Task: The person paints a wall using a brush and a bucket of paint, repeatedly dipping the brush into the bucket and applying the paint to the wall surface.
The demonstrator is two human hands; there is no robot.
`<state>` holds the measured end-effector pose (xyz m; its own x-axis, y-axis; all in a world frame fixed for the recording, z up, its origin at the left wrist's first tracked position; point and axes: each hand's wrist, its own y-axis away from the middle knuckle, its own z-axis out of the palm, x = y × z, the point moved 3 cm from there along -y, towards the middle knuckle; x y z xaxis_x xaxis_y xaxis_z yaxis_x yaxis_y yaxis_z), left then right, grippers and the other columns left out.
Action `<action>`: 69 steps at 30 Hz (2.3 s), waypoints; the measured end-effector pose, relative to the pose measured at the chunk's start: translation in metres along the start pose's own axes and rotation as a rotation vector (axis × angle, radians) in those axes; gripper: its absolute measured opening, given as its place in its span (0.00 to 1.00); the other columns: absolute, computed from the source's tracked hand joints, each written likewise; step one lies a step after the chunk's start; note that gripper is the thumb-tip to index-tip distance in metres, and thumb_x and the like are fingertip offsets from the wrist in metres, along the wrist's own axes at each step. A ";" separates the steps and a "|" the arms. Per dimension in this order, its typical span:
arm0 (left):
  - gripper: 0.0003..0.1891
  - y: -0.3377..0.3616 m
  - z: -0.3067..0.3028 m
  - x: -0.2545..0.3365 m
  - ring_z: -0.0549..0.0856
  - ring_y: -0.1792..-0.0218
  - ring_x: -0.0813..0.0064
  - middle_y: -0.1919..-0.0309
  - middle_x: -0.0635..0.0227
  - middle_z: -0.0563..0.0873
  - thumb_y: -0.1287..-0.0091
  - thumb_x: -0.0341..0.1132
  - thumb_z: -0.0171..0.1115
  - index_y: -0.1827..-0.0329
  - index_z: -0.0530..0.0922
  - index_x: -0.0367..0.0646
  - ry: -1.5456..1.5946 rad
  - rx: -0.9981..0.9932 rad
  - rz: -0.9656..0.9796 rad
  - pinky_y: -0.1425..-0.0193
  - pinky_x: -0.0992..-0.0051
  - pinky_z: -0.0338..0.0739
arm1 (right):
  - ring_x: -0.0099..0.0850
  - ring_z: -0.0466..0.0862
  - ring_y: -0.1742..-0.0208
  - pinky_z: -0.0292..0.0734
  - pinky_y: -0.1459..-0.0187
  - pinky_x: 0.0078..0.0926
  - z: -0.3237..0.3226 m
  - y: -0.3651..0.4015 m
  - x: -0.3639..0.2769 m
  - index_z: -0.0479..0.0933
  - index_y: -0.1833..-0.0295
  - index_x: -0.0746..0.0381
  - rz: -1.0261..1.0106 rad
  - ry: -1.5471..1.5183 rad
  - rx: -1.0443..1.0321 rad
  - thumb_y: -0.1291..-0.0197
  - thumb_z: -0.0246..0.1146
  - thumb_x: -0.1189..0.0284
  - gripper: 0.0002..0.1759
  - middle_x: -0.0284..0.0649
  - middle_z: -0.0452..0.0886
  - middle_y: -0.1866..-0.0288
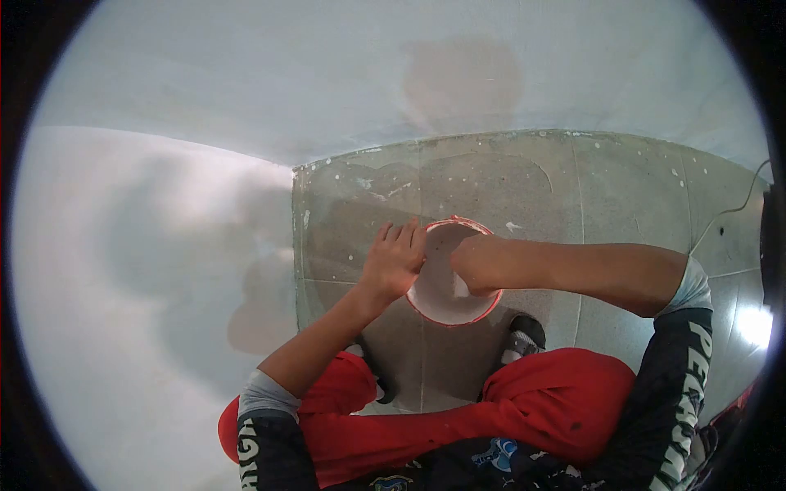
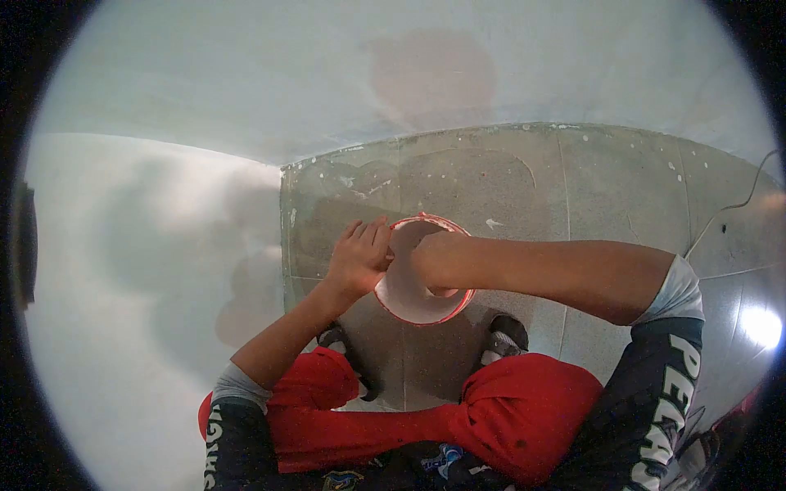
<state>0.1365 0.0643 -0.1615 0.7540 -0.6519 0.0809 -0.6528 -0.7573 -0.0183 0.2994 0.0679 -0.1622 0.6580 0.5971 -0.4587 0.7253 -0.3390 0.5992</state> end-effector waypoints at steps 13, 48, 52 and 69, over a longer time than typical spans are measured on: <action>0.10 -0.008 0.004 0.007 0.79 0.56 0.57 0.59 0.59 0.75 0.41 0.31 0.60 0.57 0.76 0.42 -0.002 -0.057 0.048 0.62 0.58 0.82 | 0.48 0.88 0.63 0.82 0.61 0.42 0.001 0.006 0.003 0.86 0.71 0.67 -0.004 -0.012 0.015 0.58 0.66 0.78 0.06 0.54 0.86 0.69; 0.10 -0.036 -0.002 -0.015 0.84 0.65 0.42 0.69 0.47 0.84 0.32 0.37 0.58 0.58 0.73 0.38 0.123 -0.378 -0.149 0.59 0.48 0.77 | 0.47 0.89 0.60 0.84 0.60 0.44 0.012 0.014 0.003 0.88 0.65 0.64 -0.103 -0.126 0.177 0.60 0.71 0.73 0.12 0.52 0.87 0.66; 0.11 -0.036 -0.001 -0.017 0.84 0.63 0.41 0.65 0.45 0.85 0.31 0.36 0.57 0.56 0.73 0.36 0.129 -0.427 -0.128 0.57 0.48 0.78 | 0.47 0.89 0.60 0.84 0.59 0.43 0.007 0.021 0.001 0.87 0.65 0.66 -0.065 -0.127 0.162 0.60 0.70 0.75 0.12 0.53 0.87 0.65; 0.23 -0.010 -0.020 -0.065 0.84 0.53 0.43 0.57 0.42 0.86 0.26 0.48 0.52 0.57 0.83 0.33 0.255 -0.841 -0.187 0.46 0.52 0.77 | 0.47 0.88 0.60 0.83 0.60 0.43 0.014 -0.006 -0.040 0.85 0.70 0.65 0.159 -0.061 0.319 0.50 0.63 0.79 0.05 0.52 0.86 0.65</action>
<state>0.0930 0.1153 -0.1467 0.8795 -0.4168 0.2299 -0.4346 -0.5064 0.7448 0.2715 0.0362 -0.1569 0.7715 0.4775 -0.4204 0.6332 -0.6399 0.4354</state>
